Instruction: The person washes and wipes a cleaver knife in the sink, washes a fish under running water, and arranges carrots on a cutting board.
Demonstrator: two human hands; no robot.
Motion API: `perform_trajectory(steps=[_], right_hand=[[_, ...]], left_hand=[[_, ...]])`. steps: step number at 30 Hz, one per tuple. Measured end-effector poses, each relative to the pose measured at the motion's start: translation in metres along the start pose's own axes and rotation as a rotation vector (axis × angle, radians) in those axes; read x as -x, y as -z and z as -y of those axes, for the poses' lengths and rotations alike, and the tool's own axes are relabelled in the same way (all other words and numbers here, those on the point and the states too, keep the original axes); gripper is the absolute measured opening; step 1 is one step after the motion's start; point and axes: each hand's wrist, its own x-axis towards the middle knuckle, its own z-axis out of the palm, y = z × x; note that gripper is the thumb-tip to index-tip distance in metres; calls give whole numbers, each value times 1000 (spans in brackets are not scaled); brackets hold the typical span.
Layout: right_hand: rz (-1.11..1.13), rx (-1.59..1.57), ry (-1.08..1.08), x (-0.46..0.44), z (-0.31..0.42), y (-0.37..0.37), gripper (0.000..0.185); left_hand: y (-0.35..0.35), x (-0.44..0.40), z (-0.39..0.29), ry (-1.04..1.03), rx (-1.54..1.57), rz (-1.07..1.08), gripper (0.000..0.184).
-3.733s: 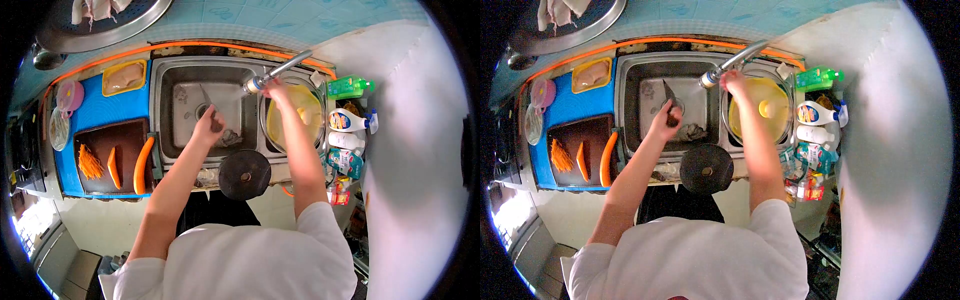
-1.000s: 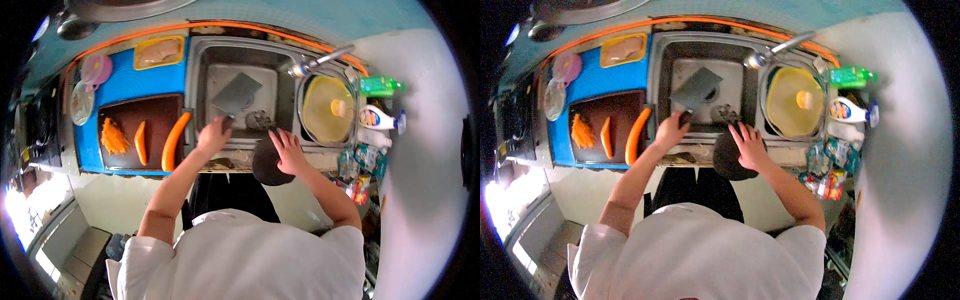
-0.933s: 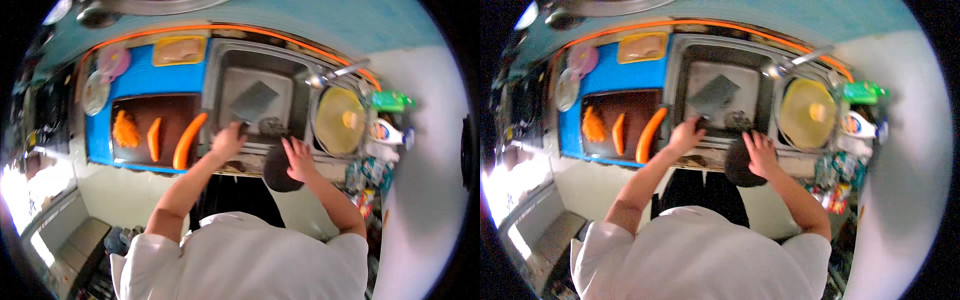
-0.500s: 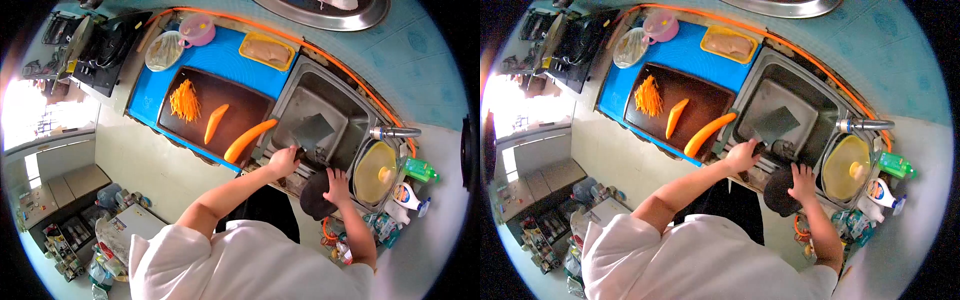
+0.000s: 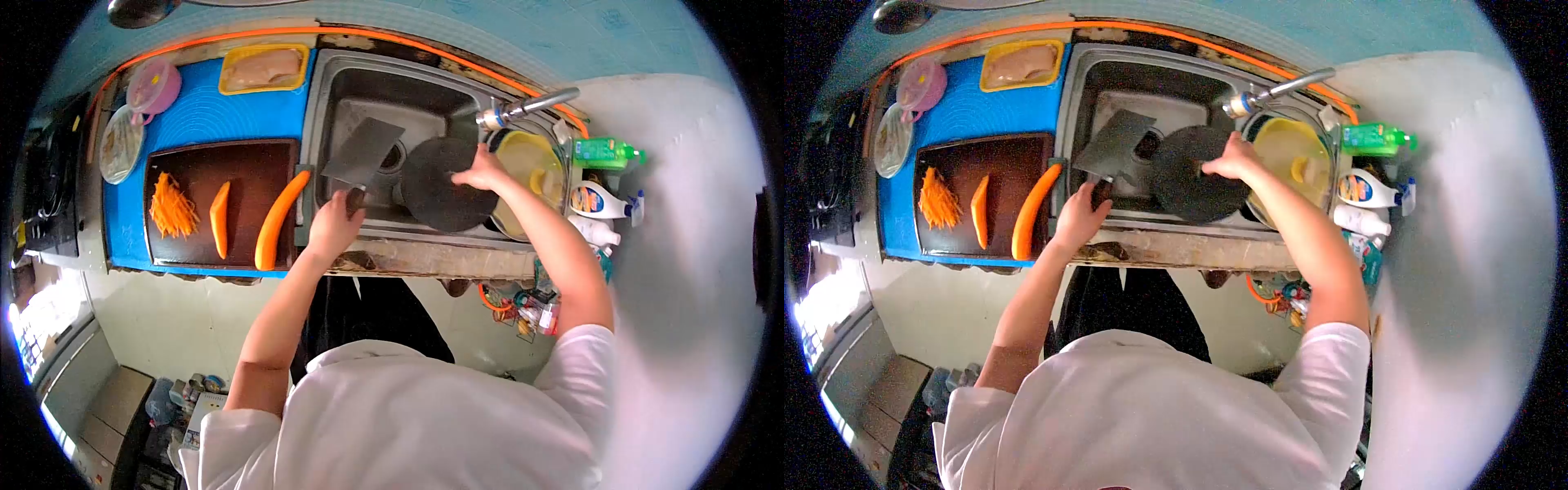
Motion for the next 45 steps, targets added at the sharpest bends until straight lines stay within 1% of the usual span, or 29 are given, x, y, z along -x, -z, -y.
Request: perform_trajectory(steps=[1,2,3,5,6,7,9,12,15,17,18,19,20,21,22,23,24,26,27,28,30,31,32,33,34,38,41,44,45], right_hand=[[-4,-26,-101,1,7,2,93],[-38,4,-100,-7,7,-3,97],[-73,33,-98,-14,7,-9,102],[-126,119,-144,3,41,8,107],[-201,151,-142,2,49,5,102],[-216,223,-120,13,67,12,91],[-318,463,-56,2,74,-5,83],[-248,578,-77,-12,75,-17,82],[-151,271,-224,-19,60,-21,85],[-145,102,-315,-28,48,-38,90],[-141,30,-357,-27,49,-41,93],[-139,-44,-399,-28,51,-43,95],[-49,-116,-450,-33,54,-43,105],[-43,-156,-453,-36,59,-47,108],[-38,-199,-458,-40,62,-52,110],[-33,-244,-463,-45,62,-56,113],[-41,-276,-416,-51,58,-66,117],[-38,-363,-471,-58,57,-83,116],[-41,-404,-493,-60,61,-84,115],[11,-502,-542,-57,64,-80,115],[-19,-575,-572,-58,64,-92,114],[-37,-615,-583,-61,64,-93,114],[2,-616,-576,-65,61,-93,111],[-12,-620,-598,-70,59,-96,110],[-21,-624,-622,-74,57,-102,108],[-63,-682,-648,-68,46,-107,103],[-75,-736,-669,-73,44,-104,119],[-90,-692,-649,-102,47,-115,118],[-165,-671,-544,-128,40,-141,117]], left_hand=[[3,2,-3,18,-14,-2,48],[-1,3,3,-45,-16,-68,46],[10,3,-9,62,-23,21,45],[13,1,-9,45,1,34,44],[13,0,-9,33,6,27,44],[13,-1,-9,24,11,20,43],[12,-2,-10,25,18,19,43],[13,-6,-9,53,50,35,43],[12,-6,-5,78,163,55,44],[5,-8,4,96,281,66,44],[2,-10,5,52,306,37,44],[2,-10,6,98,345,59,43],[1,-10,6,143,382,83,43],[4,-8,2,189,417,109,43],[4,-8,1,174,498,87,40],[5,-8,-2,186,509,77,39],[8,-6,-6,200,519,71,39],[12,-5,-6,234,447,114,35],[13,-5,-6,218,458,113,33],[13,-5,-6,202,470,112,32],[11,-4,-8,206,536,67,25],[15,-7,-8,160,523,94,22],[18,-7,-12,180,494,96,22],[23,-5,-19,207,463,103,21],[19,-5,-16,204,533,97,22],[22,-3,-15,210,530,157,22],[17,-9,-10,196,548,171,23],[13,-15,-6,197,470,181,24],[13,-13,-9,194,447,170,24]])
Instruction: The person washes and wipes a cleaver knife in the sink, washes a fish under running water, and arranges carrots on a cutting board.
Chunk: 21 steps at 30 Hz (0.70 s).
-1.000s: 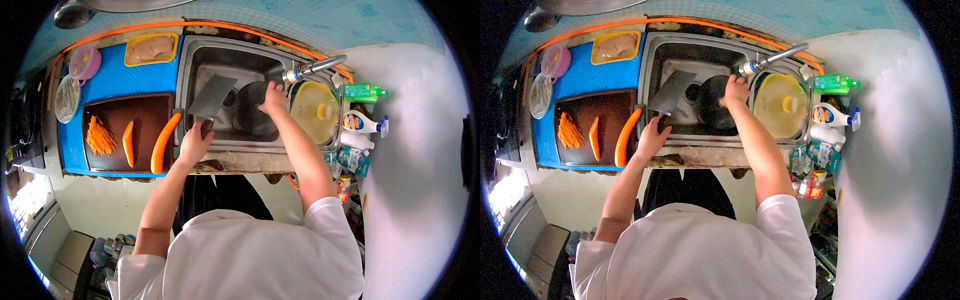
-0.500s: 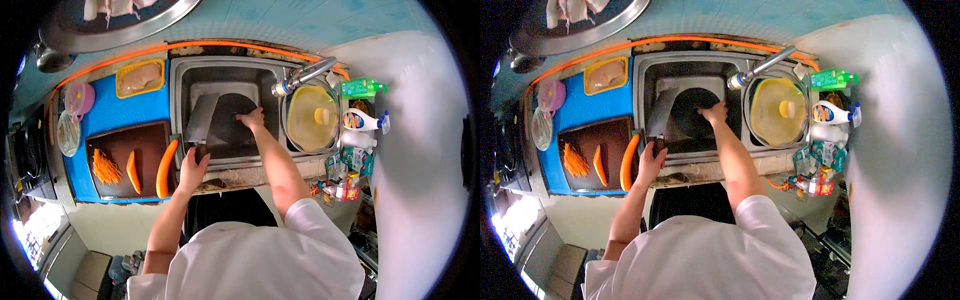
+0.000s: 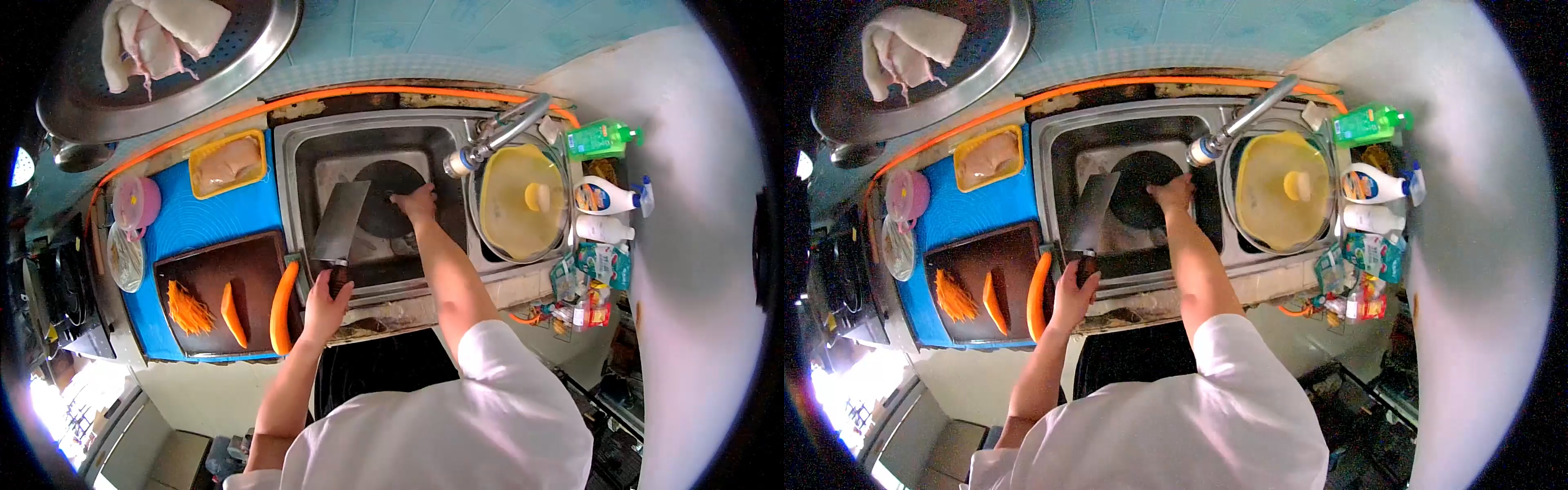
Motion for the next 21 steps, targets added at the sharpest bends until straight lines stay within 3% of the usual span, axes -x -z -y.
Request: perform_trajectory(steps=[1,4,7,11,14,15,21], right_hand=[[-34,-2,118,-39,-17,-36,115],[-32,-41,119,-51,-13,-73,106],[-179,56,231,-49,-7,-91,102],[-275,108,259,-35,4,-92,101],[-380,227,335,-36,5,-85,100],[-429,258,406,-50,-4,-91,100],[-240,497,655,-51,-20,-57,93]], left_hand=[[-2,2,-1,18,-4,-12,25],[-4,3,6,60,20,-34,26],[-6,3,20,72,102,-35,32],[-7,5,7,119,-147,-79,38],[-10,-3,26,3,-288,-75,39],[-12,-2,17,-147,-384,-144,41],[3,-3,2,-118,-615,-77,41]])
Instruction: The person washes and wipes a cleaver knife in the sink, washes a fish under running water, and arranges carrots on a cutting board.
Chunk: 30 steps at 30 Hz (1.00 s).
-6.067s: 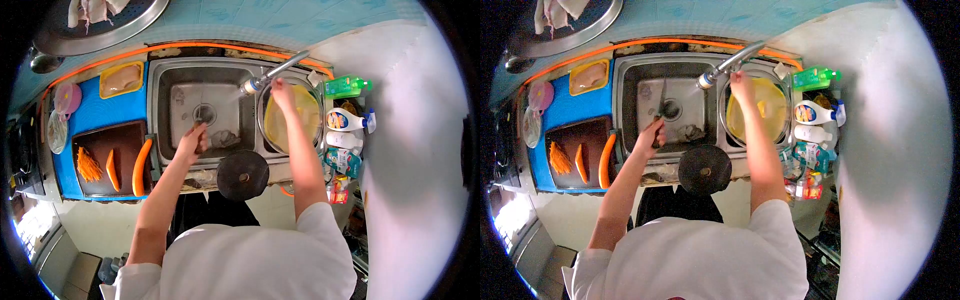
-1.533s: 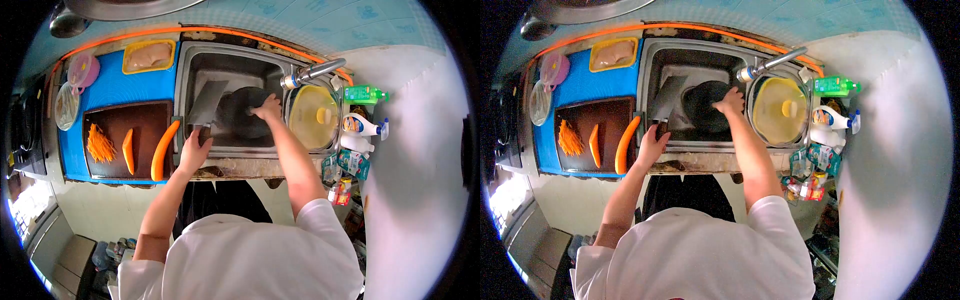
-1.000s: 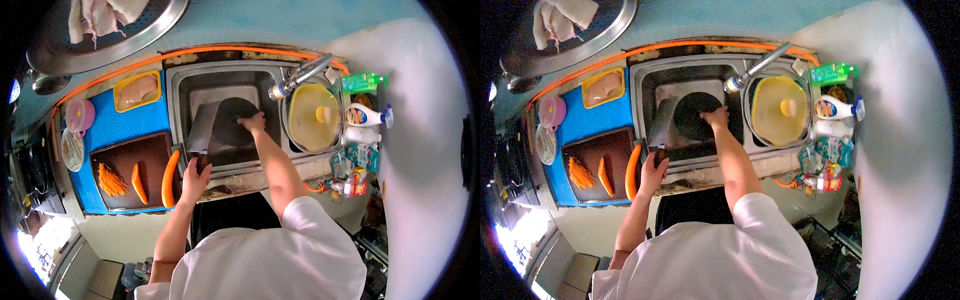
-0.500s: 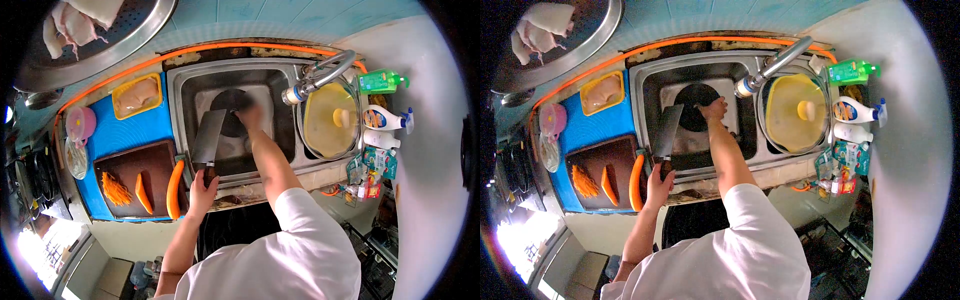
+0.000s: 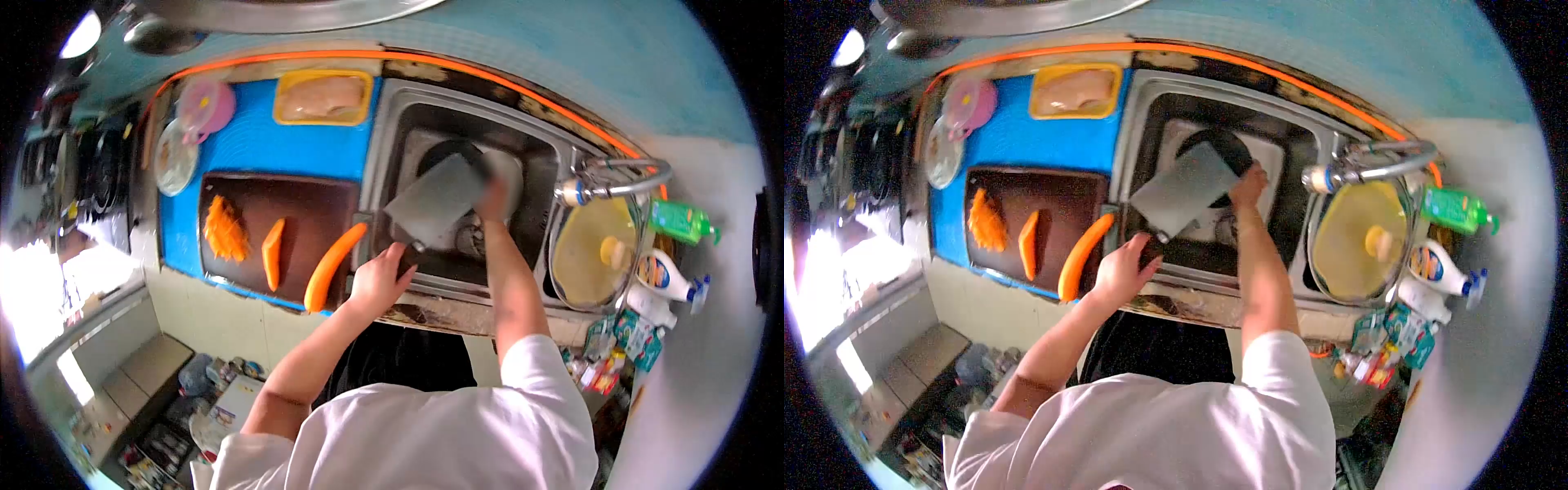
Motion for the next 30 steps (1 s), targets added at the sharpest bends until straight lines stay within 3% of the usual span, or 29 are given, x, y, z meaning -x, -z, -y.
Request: perform_trajectory(steps=[2,4,5,7,8,9,11,18,21,24,27,28,30], right_hand=[[11,-470,-82,21,-9,24,79],[-66,-660,-70,42,-4,44,64],[-127,-366,38,63,-10,60,58],[-77,-556,147,75,-20,79,51],[-27,-577,107,84,-25,85,49],[27,-595,63,94,-34,81,47],[88,-621,1,109,-44,84,43],[47,-586,-21,145,-37,104,31],[81,-655,-21,138,-42,99,33],[214,-512,68,126,-55,83,46],[48,217,496,132,-67,71,62],[194,223,439,134,-63,77,78],[704,86,108,121,-47,89,78]], left_hand=[[1,-4,6,-19,-88,30,45],[18,-4,1,-57,-153,23,44],[24,0,-1,-57,-132,10,43],[43,7,1,-90,-117,-78,43],[54,10,1,0,-127,-65,41],[56,15,16,-105,-49,-251,39],[62,23,36,-82,-104,-412,35],[87,49,86,61,-42,-503,40],[74,46,98,113,-19,-506,40],[60,38,108,130,33,-506,39],[56,28,113,131,-96,-520,38],[54,28,114,97,-92,-567,37],[57,28,113,121,-118,-550,42]])
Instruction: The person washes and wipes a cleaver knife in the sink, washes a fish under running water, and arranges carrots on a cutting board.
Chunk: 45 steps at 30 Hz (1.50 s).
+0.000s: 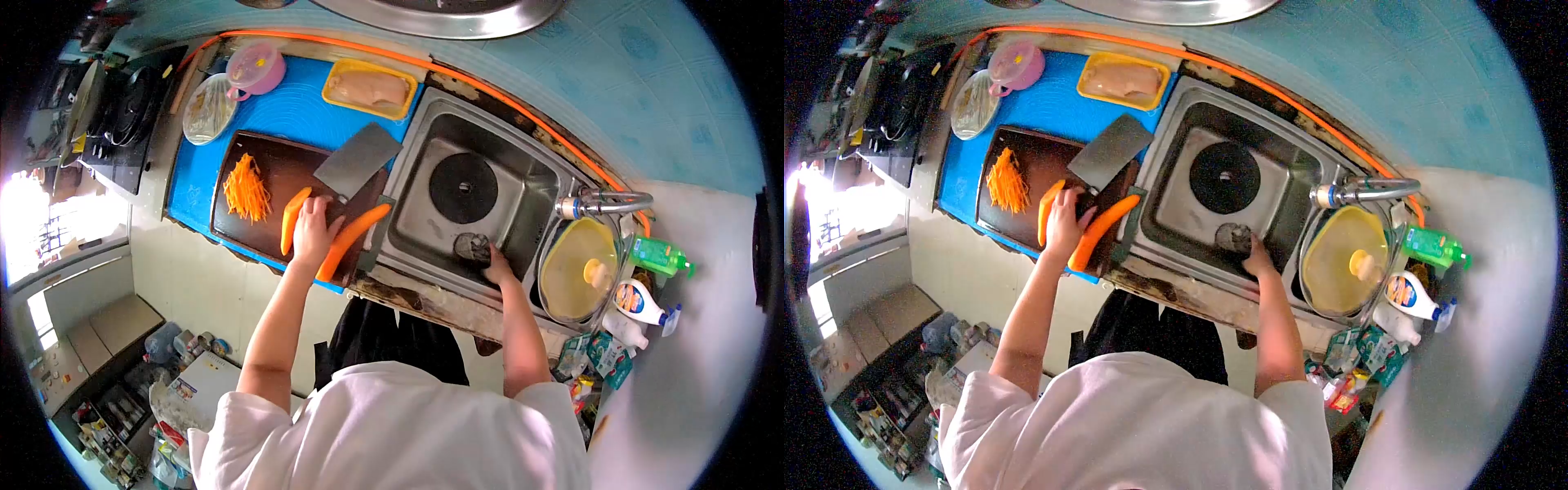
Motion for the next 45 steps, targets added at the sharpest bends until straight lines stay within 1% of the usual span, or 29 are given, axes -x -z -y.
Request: perform_trajectory(steps=[1,3,5,6,7,8,9,11,12,13,14,17,19,20,21,23,24,25,27,28,29,31,33,35,36,38,40,42,45], right_hand=[[248,-139,-123,-1,-2,4,77],[41,-123,141,-37,-34,-43,57],[184,-4,61,-35,-14,-28,40],[166,-21,-30,-39,-14,-31,39],[101,75,23,-11,6,-2,38],[190,88,-26,-16,7,3,40],[75,-81,27,-9,7,6,37],[-158,-405,142,19,17,27,33],[-199,-506,207,39,25,45,28],[-236,-604,272,65,35,62,24],[-404,-616,335,82,45,69,23],[-613,-584,427,129,70,86,32],[-581,-530,450,143,75,75,36],[-541,-519,483,149,79,72,36],[-581,-402,604,155,81,72,36],[-683,-373,684,152,75,64,35],[-592,-503,548,154,73,71,34],[-499,-630,410,157,69,83,34],[-630,-820,307,130,47,100,35],[-855,-850,433,103,35,101,38],[-892,-741,375,75,20,102,42],[-557,-791,404,49,8,111,35],[-684,-623,154,52,6,124,37],[-1095,-964,115,52,-11,139,36],[-1336,-707,3,51,-28,144,42],[-1293,-634,-97,29,-60,151,50],[-954,-682,-165,29,-60,167,62],[-1124,-623,-48,14,-50,165,62],[-1166,-619,24,8,-43,165,62]], left_hand=[[2,-1,-2,20,-4,14,43],[4,1,-6,3,-135,-40,44],[15,6,-32,-122,-117,-227,39],[17,8,-48,-194,-47,-274,36],[17,15,-63,-259,23,-320,33],[14,22,-76,-349,168,-298,30],[4,29,-93,-362,303,-259,28],[-26,49,-123,-73,669,192,22],[-71,59,-125,151,1062,408,27],[-94,59,-138,564,1223,667,36],[-98,49,-159,837,1315,895,53],[-141,17,-186,1226,1660,1203,62],[-179,4,-198,1032,2063,1007,64],[-198,-9,-188,1069,2030,1183,54],[-217,-19,-184,1238,1920,1104,47],[-261,-22,-170,997,1934,1126,29],[-266,-22,-165,991,1927,1118,21],[-261,-20,-166,968,1738,958,20],[-242,-19,-162,1172,1651,975,22],[-231,-14,-155,1070,1648,1204,32],[-216,-9,-169,1191,1662,1288,43],[-186,0,-190,1077,1652,1310,52],[-212,-1,-189,1089,1793,1224,44],[-216,-10,-197,992,1831,1064,36],[-222,-17,-194,1070,1932,1063,28],[-227,-38,-206,1196,1983,960,22],[-218,-50,-234,1212,1913,840,22],[-217,-63,-256,1153,1886,791,22],[-256,-89,-265,1295,1939,880,22]])
